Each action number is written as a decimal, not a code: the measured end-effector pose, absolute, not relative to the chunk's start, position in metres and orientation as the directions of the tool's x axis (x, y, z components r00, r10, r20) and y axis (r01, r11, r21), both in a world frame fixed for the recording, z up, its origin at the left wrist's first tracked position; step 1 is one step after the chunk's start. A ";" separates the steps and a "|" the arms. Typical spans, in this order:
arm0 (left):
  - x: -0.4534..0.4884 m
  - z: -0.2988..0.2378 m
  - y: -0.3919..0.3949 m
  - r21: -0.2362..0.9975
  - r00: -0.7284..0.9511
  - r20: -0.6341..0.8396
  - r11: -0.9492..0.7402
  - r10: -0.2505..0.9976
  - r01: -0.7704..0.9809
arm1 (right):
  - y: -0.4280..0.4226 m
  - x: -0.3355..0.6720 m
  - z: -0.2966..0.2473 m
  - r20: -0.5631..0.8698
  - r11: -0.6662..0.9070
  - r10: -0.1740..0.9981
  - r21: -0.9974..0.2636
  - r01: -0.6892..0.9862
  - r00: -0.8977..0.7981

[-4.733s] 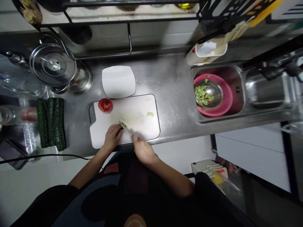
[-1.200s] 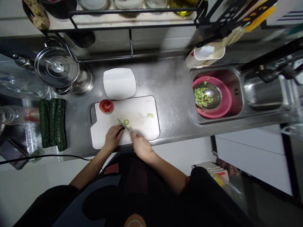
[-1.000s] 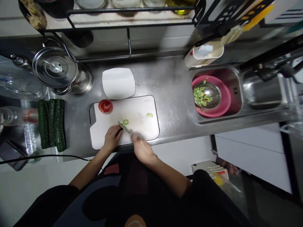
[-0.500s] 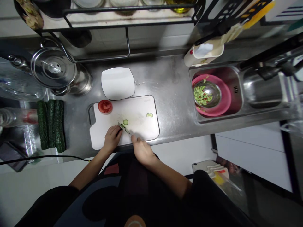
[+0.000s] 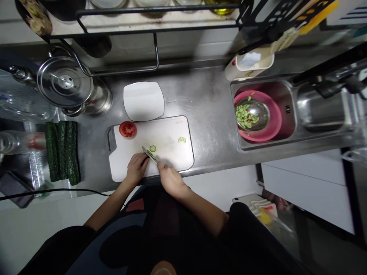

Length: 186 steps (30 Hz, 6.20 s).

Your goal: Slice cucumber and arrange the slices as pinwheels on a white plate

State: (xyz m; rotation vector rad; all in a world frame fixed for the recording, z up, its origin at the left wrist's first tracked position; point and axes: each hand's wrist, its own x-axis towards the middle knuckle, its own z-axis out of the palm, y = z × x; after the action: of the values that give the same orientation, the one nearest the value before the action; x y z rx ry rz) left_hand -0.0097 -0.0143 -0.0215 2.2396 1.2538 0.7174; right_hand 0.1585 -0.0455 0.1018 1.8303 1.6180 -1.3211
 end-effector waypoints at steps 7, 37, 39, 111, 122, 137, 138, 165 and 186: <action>-0.009 -0.020 -0.014 0.630 0.448 0.213 -0.473 0.868 0.616 | -0.034 0.155 0.096 -0.815 -0.271 0.569 -0.312 0.911 -0.110; -0.008 -0.019 -0.014 0.586 0.436 0.260 -0.499 0.862 0.638 | -0.053 0.160 0.109 -0.842 -0.282 0.535 -0.259 0.924 -0.072; -0.007 -0.018 -0.013 0.580 0.437 0.292 -0.521 0.851 0.626 | -0.053 0.160 0.109 -0.843 -0.277 0.533 -0.257 0.926 -0.074; -0.010 -0.022 -0.015 0.600 0.444 0.246 -0.495 0.862 0.628 | -0.050 0.155 0.110 -0.840 -0.284 0.538 -0.258 0.924 -0.069; -0.010 -0.021 -0.014 0.628 0.439 0.253 -0.491 0.862 0.604 | -0.044 0.154 0.104 -0.822 -0.289 0.563 -0.294 0.911 -0.087; -0.011 -0.023 -0.015 0.637 0.436 0.216 -0.465 0.874 0.615 | -0.030 0.144 0.074 -0.791 -0.272 0.603 -0.319 0.908 -0.097; -0.011 -0.023 -0.015 0.635 0.435 0.218 -0.466 0.873 0.616 | -0.031 0.145 0.074 -0.790 -0.277 0.606 -0.320 0.906 -0.094; -0.008 -0.018 -0.012 0.566 0.436 0.348 -0.557 0.830 0.607 | -0.053 0.153 0.109 -0.831 -0.299 0.553 -0.261 0.918 -0.057; -0.010 -0.022 -0.015 0.622 0.435 0.272 -0.502 0.858 0.601 | -0.032 0.146 0.081 -0.799 -0.269 0.593 -0.318 0.909 -0.104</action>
State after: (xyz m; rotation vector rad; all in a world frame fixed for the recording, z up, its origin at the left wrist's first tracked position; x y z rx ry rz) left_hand -0.0103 -0.0150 -0.0222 2.2561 1.2324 0.7962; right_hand 0.1462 -0.0322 0.0810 1.8386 1.6482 -1.3187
